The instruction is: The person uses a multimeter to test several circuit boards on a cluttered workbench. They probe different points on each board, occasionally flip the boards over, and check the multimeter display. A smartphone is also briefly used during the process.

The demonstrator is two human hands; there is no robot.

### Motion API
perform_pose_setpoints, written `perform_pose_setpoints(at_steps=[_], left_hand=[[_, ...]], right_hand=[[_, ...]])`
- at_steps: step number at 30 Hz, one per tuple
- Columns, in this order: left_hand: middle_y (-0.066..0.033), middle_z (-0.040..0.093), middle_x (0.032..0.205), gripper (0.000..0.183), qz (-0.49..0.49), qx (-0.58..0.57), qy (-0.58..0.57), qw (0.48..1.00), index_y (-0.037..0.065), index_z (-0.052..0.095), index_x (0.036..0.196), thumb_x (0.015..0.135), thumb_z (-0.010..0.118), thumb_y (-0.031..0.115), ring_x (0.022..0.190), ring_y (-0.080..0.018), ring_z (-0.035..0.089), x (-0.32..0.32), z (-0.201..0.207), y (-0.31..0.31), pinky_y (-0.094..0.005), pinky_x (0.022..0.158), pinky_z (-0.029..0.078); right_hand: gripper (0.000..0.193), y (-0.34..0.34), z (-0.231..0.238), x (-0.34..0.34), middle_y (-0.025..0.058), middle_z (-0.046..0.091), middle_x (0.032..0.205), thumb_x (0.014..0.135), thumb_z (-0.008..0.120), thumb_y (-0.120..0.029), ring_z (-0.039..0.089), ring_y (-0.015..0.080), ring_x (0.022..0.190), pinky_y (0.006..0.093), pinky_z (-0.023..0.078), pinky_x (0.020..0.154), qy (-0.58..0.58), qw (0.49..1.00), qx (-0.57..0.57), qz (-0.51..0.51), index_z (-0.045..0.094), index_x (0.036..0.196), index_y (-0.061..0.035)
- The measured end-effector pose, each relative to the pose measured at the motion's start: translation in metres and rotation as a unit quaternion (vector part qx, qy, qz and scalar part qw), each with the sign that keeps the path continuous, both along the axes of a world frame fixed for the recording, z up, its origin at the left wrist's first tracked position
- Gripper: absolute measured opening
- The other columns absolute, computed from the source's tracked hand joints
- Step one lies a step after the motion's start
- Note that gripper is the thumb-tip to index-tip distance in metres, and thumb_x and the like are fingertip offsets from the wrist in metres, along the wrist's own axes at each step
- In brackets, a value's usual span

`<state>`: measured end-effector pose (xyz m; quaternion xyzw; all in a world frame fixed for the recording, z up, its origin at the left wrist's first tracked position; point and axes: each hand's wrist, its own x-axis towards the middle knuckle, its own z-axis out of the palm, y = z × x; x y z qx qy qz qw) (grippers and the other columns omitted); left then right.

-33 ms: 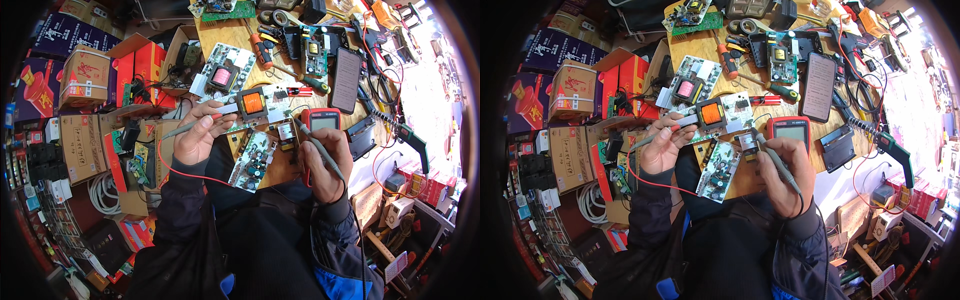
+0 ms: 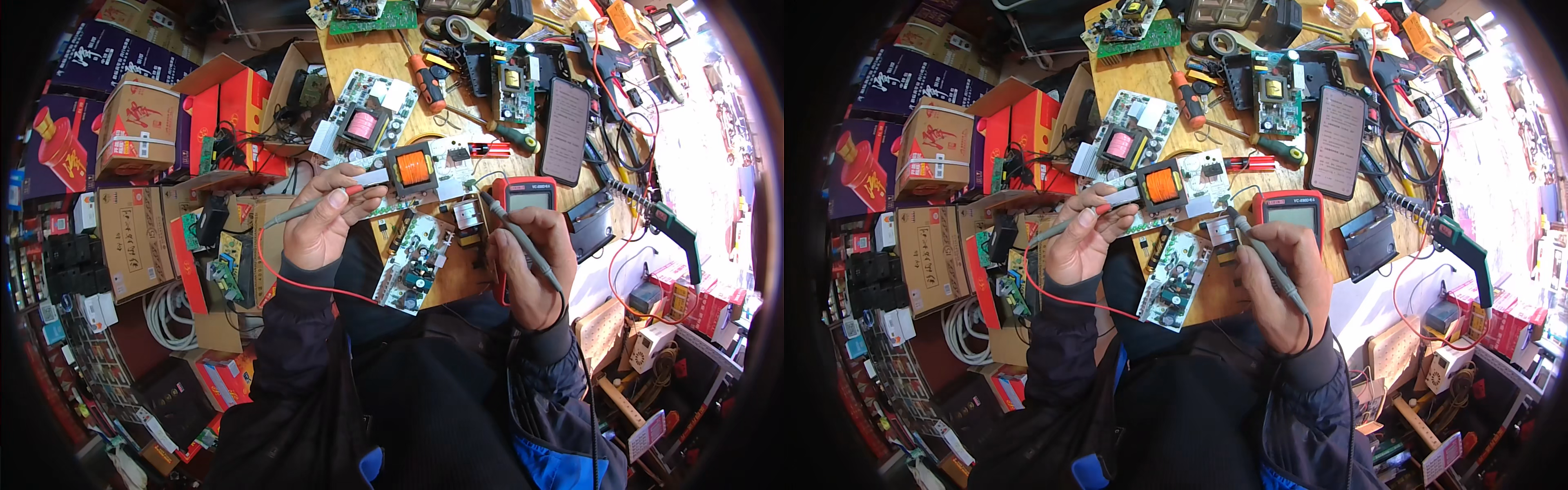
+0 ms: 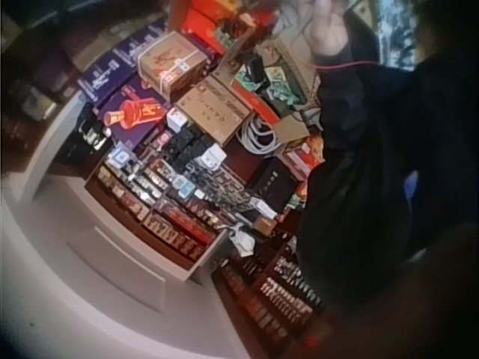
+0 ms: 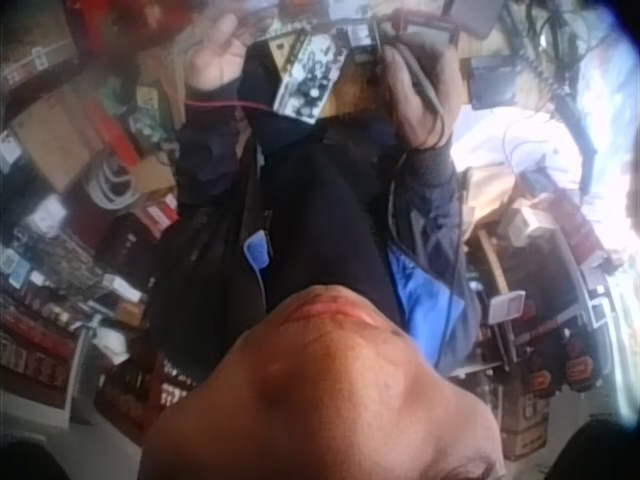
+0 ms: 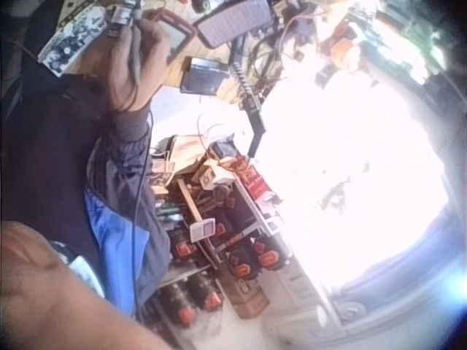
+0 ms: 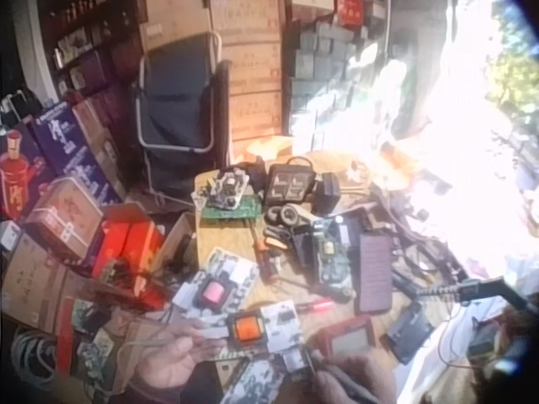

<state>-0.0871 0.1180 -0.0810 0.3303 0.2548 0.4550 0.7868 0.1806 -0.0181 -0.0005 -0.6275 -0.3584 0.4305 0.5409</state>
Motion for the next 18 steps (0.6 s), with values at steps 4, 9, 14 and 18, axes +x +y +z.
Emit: perform_pose_setpoints(at_steps=[4,9,14,18], left_hand=[[-0.0193,0.064,0.142,0.029,0.017,0.001,0.047,0.999,-0.008,0.066,0.128,0.109,0.065,0.014,0.123,-0.0346,0.075,0.004,0.012,-0.002,-0.0417,0.104,0.064],[-0.0181,0.067,0.138,0.023,0.074,0.069,0.255,0.962,-0.006,0.071,0.122,0.104,0.069,0.007,0.11,-0.0269,0.077,0.013,0.064,-0.012,-0.033,0.088,0.063],[-0.0147,0.073,0.113,0.017,0.074,0.347,0.381,0.854,-0.004,0.078,0.11,0.094,0.078,0.0,0.092,-0.0217,0.073,0.051,0.097,-0.002,-0.0332,0.082,0.059],[-0.0159,0.074,0.11,0.015,0.048,0.339,0.384,0.858,-0.003,0.077,0.107,0.092,0.08,0.001,0.098,-0.0273,0.074,0.09,0.087,0.01,-0.0369,0.085,0.059]], right_hand=[[0.027,0.01,0.001,0.002,0.009,0.077,0.101,0.105,0.073,-0.003,0.072,0.0115,0.087,0.026,0.057,0.074,0.008,1.0,0.0,-0.005,0.063,0.129,0.0033],[0.022,0.02,0.001,0.008,0.0088,0.079,0.097,0.105,0.075,-0.005,0.073,0.0108,0.084,0.025,0.057,0.075,-0.048,0.998,0.02,-0.024,0.07,0.125,0.0032],[0.024,0.027,0.0,0.01,0.012,0.077,0.11,0.109,0.07,-0.006,0.073,0.0141,0.087,0.0249,0.057,0.079,-0.063,0.998,0.001,-0.027,0.067,0.129,0.0057],[0.022,0.036,-0.005,0.009,0.0103,0.075,0.109,0.109,0.069,-0.005,0.072,0.013,0.087,0.0251,0.058,0.079,-0.113,0.993,0.025,-0.012,0.068,0.127,0.0051]])
